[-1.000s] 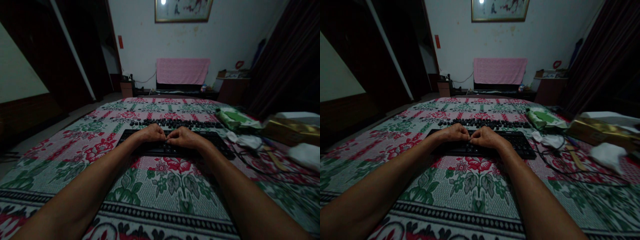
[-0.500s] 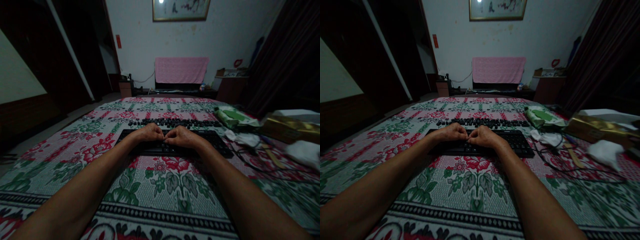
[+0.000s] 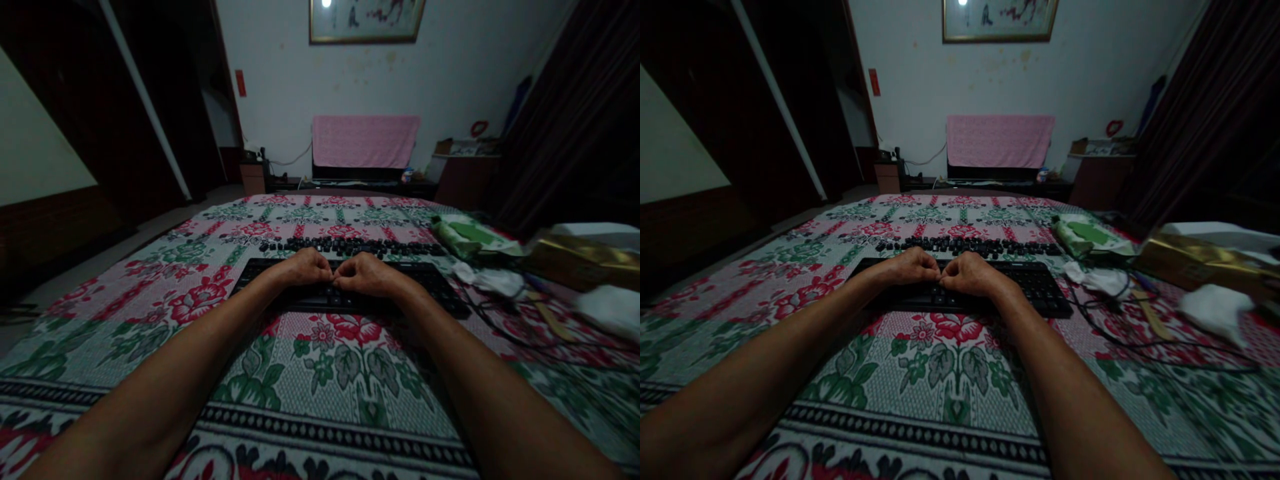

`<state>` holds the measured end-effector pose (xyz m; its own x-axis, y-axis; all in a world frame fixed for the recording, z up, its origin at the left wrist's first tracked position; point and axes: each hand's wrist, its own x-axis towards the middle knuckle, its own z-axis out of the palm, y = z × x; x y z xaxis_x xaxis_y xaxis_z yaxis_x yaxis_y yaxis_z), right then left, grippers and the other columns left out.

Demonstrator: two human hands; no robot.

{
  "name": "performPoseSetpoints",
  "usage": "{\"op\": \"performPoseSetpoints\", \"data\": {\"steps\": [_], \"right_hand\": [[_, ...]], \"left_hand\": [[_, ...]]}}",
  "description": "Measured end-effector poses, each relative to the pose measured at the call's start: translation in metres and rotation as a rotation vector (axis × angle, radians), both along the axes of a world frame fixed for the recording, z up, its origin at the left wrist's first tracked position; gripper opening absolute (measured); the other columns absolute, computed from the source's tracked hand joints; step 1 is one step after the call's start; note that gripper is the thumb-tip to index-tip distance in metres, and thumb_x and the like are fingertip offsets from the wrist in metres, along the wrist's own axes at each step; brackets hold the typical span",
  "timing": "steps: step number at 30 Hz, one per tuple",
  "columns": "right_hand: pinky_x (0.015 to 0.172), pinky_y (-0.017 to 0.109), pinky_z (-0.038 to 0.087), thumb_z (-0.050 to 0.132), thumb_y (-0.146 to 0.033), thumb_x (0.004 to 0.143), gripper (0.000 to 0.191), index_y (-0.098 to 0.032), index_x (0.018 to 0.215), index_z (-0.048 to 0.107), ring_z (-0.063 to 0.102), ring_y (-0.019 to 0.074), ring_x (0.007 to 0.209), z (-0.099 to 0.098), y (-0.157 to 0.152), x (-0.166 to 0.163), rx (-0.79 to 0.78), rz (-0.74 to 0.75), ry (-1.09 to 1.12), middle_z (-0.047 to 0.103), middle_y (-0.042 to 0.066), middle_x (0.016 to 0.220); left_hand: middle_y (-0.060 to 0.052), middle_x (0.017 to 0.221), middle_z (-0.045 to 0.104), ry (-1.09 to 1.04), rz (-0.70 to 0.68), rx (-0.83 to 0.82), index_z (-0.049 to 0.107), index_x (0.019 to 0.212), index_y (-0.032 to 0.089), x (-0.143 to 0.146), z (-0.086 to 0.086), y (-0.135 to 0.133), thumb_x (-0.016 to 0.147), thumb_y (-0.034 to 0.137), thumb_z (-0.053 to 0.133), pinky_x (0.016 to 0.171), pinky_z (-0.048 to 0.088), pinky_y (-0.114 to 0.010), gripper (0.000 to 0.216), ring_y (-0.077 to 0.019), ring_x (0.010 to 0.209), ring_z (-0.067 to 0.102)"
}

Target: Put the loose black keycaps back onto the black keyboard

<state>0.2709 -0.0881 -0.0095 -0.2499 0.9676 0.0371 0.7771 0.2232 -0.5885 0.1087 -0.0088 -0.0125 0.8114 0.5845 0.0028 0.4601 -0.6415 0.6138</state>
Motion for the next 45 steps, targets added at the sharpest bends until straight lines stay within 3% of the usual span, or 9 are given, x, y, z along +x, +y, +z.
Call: {"op": "performPoseSetpoints", "data": {"steps": [9, 15, 33, 35, 39, 42, 45], "right_hand": [[0.048, 0.019, 0.032, 0.052, -0.033, 0.065, 0.028, -0.013, 0.079, 0.065, 0.048, 0.0093, 0.057, -0.003, 0.002, 0.001, 0.000, 0.015, 0.028, 0.060, 0.000, 0.065], [0.051, 0.020, 0.036, 0.055, -0.033, 0.064, 0.029, -0.014, 0.082, 0.066, 0.050, 0.0101, 0.058, -0.008, 0.005, 0.004, -0.020, -0.019, 0.094, 0.063, 0.002, 0.068], [0.047, 0.017, 0.034, 0.049, -0.034, 0.067, 0.028, -0.015, 0.077, 0.067, 0.051, 0.0093, 0.055, -0.007, 0.007, 0.005, 0.041, -0.004, 0.012, 0.062, -0.001, 0.062], [0.047, 0.018, 0.034, 0.046, -0.036, 0.070, 0.030, -0.015, 0.075, 0.066, 0.051, 0.0097, 0.055, -0.007, 0.008, 0.009, 0.105, -0.059, 0.006, 0.062, -0.001, 0.061], [0.056, 0.019, 0.038, 0.044, -0.034, 0.072, 0.028, -0.017, 0.074, 0.066, 0.056, 0.0121, 0.065, -0.006, 0.012, 0.019, 0.340, -0.306, -0.079, 0.065, 0.000, 0.069], [0.066, 0.021, 0.039, 0.043, -0.031, 0.072, 0.025, -0.021, 0.077, 0.066, 0.058, 0.0140, 0.073, -0.009, 0.013, 0.027, 0.440, -0.429, -0.202, 0.066, 0.001, 0.078], [0.071, 0.022, 0.039, 0.044, -0.029, 0.071, 0.024, -0.022, 0.080, 0.065, 0.058, 0.0155, 0.078, -0.015, 0.013, 0.033, 0.425, -0.467, -0.310, 0.066, 0.002, 0.082]], "left_hand": [[0.003, 0.049, 0.046, 0.010, -0.027, -0.066, 0.063, 0.069, 0.010, -0.003, 0.002, 0.000, 0.061, 0.034, 0.050, 0.041, 0.026, -0.016, 0.029, -0.0049, 0.043, 0.034], [0.004, 0.046, 0.043, 0.020, 0.029, -0.091, 0.063, 0.067, 0.010, 0.001, 0.004, -0.004, 0.058, 0.037, 0.052, 0.039, 0.024, -0.017, 0.030, -0.0049, 0.041, 0.032], [0.003, 0.052, 0.052, -0.025, 0.023, -0.041, 0.063, 0.068, 0.011, 0.002, -0.005, 0.001, 0.060, 0.033, 0.052, 0.044, 0.030, -0.016, 0.026, -0.0056, 0.047, 0.041], [0.002, 0.055, 0.055, -0.064, 0.009, -0.072, 0.063, 0.069, 0.011, 0.001, -0.007, 0.003, 0.060, 0.033, 0.053, 0.046, 0.032, -0.016, 0.025, -0.0058, 0.048, 0.042], [0.001, 0.056, 0.056, -0.140, 0.069, -0.124, 0.063, 0.070, 0.011, -0.003, -0.007, 0.007, 0.061, 0.035, 0.054, 0.045, 0.033, -0.017, 0.027, -0.0059, 0.047, 0.043], [0.001, 0.056, 0.057, -0.167, 0.202, -0.015, 0.064, 0.071, 0.013, -0.003, -0.007, 0.009, 0.062, 0.036, 0.053, 0.046, 0.034, -0.017, 0.027, -0.0073, 0.048, 0.046], [0.001, 0.064, 0.062, -0.165, 0.300, 0.143, 0.066, 0.074, 0.016, 0.003, -0.009, 0.013, 0.063, 0.035, 0.053, 0.053, 0.037, -0.018, 0.025, -0.0104, 0.059, 0.053]]}}
